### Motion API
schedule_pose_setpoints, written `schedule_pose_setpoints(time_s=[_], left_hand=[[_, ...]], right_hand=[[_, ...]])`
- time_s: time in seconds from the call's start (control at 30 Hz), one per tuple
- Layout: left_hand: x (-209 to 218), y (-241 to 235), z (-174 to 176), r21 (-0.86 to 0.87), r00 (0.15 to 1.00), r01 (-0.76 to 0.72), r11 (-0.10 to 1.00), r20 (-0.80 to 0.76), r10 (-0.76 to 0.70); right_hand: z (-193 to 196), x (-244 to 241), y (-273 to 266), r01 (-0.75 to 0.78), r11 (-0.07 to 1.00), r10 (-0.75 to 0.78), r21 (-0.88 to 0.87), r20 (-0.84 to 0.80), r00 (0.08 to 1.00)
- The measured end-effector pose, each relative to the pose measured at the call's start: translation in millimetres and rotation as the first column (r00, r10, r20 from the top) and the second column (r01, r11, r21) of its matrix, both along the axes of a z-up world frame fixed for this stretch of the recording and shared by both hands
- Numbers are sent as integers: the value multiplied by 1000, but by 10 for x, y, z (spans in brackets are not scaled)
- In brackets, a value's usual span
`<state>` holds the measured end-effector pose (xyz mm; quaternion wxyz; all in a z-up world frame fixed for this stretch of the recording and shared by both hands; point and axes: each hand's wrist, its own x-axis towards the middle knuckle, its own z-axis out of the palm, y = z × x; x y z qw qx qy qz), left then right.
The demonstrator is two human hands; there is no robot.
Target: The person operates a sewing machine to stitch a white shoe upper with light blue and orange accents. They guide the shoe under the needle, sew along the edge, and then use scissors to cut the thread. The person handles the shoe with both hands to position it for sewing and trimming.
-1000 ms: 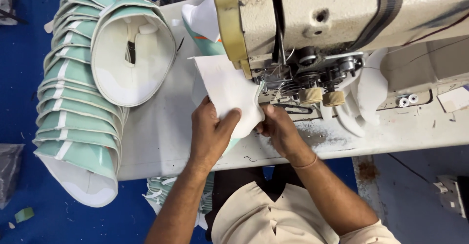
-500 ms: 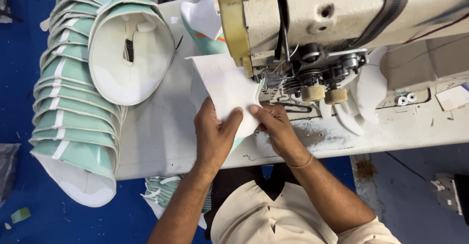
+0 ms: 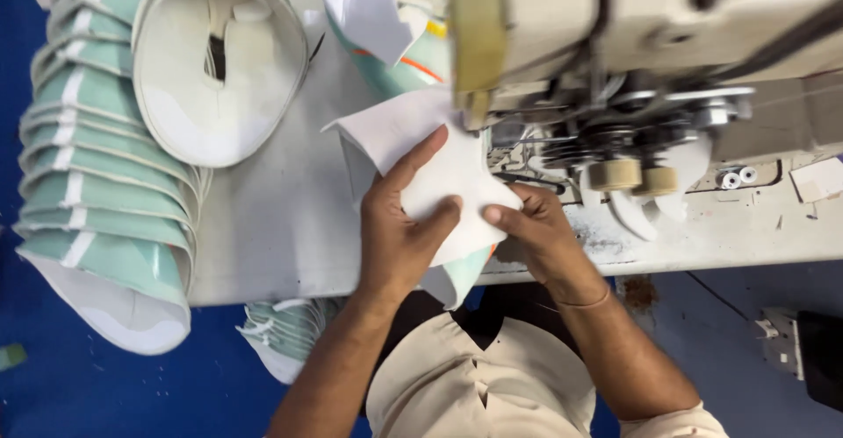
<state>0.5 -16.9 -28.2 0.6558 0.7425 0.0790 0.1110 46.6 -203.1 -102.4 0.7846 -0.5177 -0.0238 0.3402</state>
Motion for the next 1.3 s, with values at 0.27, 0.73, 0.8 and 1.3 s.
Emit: schedule_pose_setpoints(time_s=[0.27, 0.73, 0.8, 1.3], left_hand=[[-20, -39, -88, -98, 997, -58, 993, 45, 63], [-3, -186, -115, -128, 991, -103, 986, 75, 113], [17, -168, -101, -137, 993, -82, 987, 72, 92], [164, -183, -9, 104, 957, -258, 961, 163, 240]], right_hand=[[-35, 62, -27, 39, 999, -39, -10, -42, 998], [-23, 213, -190, 11, 997, -7, -81, 46, 999], [-15, 222, -164, 30, 996, -19, -86, 120, 993], [-89, 244, -25, 164, 984, -159, -68, 73, 985]])
